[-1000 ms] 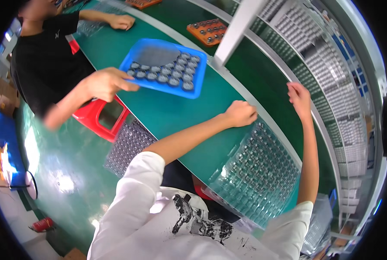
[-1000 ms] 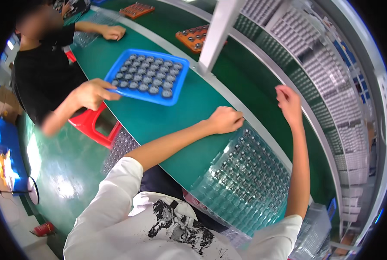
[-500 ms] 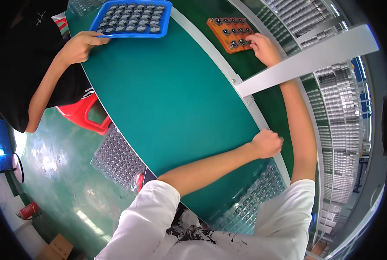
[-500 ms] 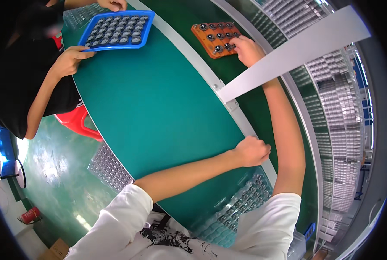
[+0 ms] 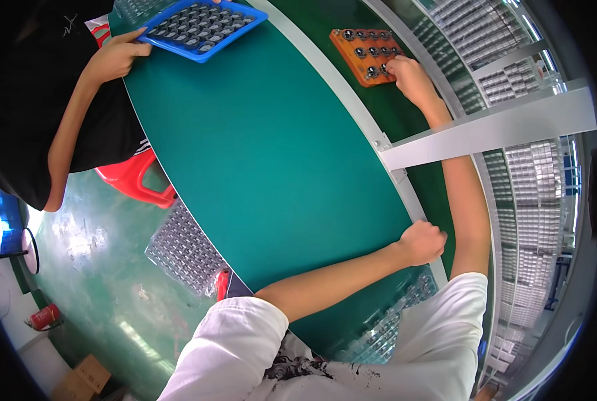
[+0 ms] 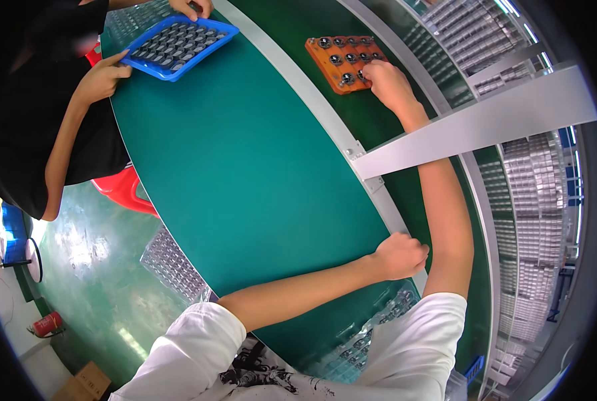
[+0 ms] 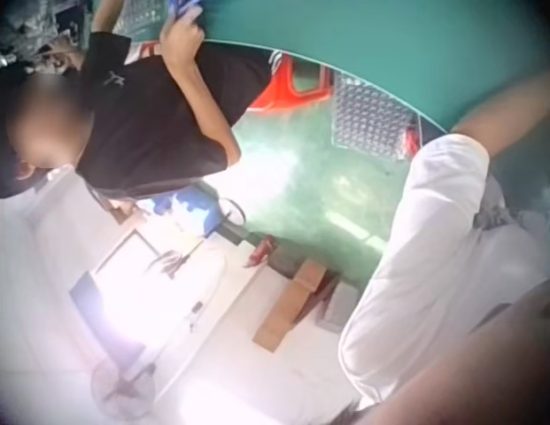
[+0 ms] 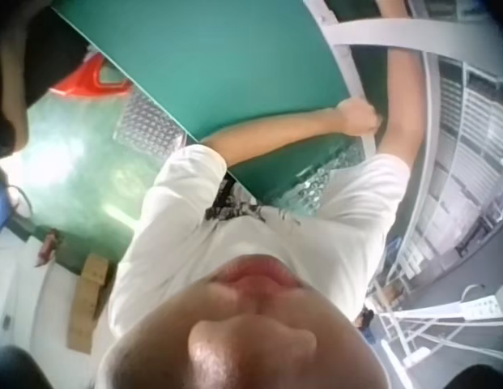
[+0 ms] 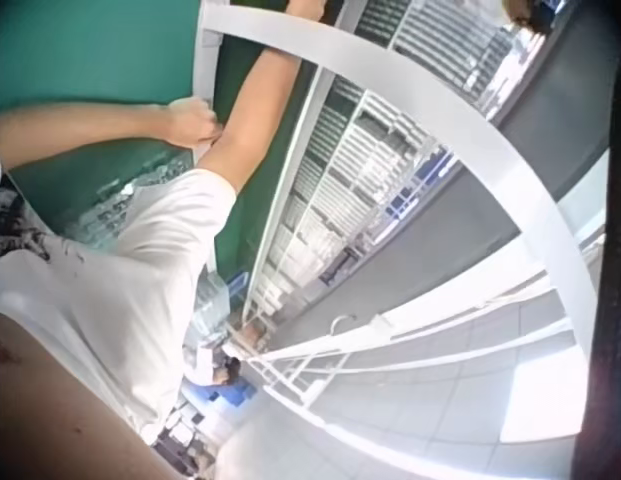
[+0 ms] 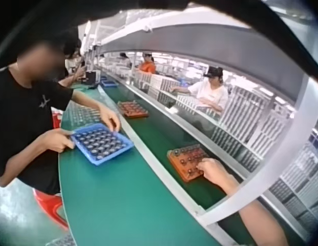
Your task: Manually sorting and placing small electronic components into grid trays on an assembly line.
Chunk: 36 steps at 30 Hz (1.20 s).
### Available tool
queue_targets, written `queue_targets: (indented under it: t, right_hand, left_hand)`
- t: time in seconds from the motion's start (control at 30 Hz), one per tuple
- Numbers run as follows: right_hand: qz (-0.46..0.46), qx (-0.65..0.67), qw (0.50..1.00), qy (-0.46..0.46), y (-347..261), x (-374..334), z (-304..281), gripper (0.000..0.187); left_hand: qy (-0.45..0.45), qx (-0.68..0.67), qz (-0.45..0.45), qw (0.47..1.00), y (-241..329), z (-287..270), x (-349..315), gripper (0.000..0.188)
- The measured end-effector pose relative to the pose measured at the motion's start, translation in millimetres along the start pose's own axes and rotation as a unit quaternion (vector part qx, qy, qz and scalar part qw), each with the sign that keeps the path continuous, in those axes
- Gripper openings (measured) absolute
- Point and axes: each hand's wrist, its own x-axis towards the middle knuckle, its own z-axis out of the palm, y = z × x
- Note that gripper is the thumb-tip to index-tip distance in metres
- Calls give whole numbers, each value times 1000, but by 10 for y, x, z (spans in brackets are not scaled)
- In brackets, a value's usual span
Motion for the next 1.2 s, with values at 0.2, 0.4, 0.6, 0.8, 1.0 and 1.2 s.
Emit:
queue_targets:
  t: [0.2, 0.4, 0.6, 0.8, 1.0, 1.2]
  right_hand:
    - [-3, -13, 1000, 22, -59, 74, 47, 14]
    - [12, -10, 999, 35, -65, 108, 114, 14]
    - [17, -59, 998, 7, -118, 234, 152, 19]
    - [93, 95, 989, 60, -45, 177, 155, 36]
    - [121, 68, 988, 66, 140, 65, 155, 42]
    - [152, 16, 988, 36, 303, -327, -105, 39]
  left_hand:
    - [7, -21, -10, 1000, -2, 9, -11, 19]
    - [-9, -9, -13, 1000, 18, 6, -12, 18]
    - [-32, 12, -21, 999, 19, -27, -19, 17]
    - [-30, -15, -18, 999, 19, -110, 5, 16]
    - [-26, -27, -60, 997, -103, -60, -47, 17]
    - [-17, -59, -61, 996, 27, -171, -49, 17]
